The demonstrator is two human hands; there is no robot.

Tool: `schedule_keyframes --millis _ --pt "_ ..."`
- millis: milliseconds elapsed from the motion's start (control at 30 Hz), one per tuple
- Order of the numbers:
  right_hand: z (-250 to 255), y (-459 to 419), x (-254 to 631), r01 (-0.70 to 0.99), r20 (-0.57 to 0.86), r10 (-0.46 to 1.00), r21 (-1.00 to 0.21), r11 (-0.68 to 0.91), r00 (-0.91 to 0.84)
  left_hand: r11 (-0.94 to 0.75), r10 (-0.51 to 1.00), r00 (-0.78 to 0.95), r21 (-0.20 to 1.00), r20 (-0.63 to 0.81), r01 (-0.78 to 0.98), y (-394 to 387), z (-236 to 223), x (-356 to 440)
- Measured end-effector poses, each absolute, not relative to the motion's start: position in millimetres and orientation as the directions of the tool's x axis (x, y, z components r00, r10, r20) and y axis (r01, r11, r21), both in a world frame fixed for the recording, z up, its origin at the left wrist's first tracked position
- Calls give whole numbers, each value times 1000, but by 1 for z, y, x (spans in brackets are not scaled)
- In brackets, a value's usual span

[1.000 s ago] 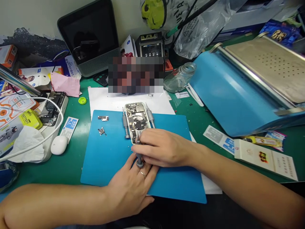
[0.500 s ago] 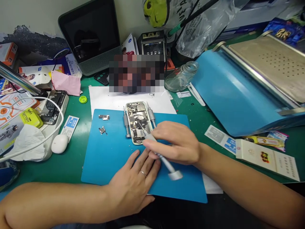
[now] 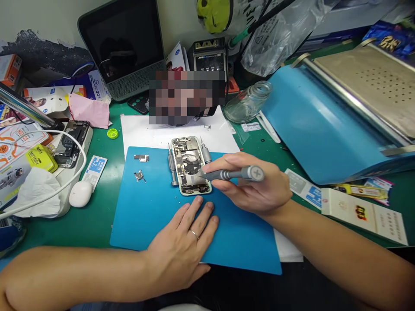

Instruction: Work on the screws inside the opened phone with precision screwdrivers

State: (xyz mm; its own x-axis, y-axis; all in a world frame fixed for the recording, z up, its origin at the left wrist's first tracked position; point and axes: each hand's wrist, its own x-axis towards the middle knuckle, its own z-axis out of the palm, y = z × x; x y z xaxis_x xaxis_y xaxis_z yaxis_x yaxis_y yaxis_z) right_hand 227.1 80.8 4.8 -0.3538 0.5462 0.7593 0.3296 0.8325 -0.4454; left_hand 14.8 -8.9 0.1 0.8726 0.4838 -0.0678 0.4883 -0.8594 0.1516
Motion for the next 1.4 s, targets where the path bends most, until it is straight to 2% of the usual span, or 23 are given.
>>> schedule_keyframes --millis 67,233,433,700,1400 --pt "3 82 225 274 779 533 -461 844 -330 -859 483 872 151 -76 489 -8 2 15" --pt "-1 85 218 206 825 440 -390 898 -356 -860 483 871 140 -84 491 -9 2 16" --pt "-7 83 212 154 797 460 -436 887 -391 -861 486 871 134 -73 491 -10 -2 16" --pt "-11 79 210 146 751 551 -539 830 -363 -865 478 875 134 -75 484 -11 0 16" --pt "-12 80 211 229 711 542 -495 838 -449 -860 479 874 160 -75 485 -10 -1 17"
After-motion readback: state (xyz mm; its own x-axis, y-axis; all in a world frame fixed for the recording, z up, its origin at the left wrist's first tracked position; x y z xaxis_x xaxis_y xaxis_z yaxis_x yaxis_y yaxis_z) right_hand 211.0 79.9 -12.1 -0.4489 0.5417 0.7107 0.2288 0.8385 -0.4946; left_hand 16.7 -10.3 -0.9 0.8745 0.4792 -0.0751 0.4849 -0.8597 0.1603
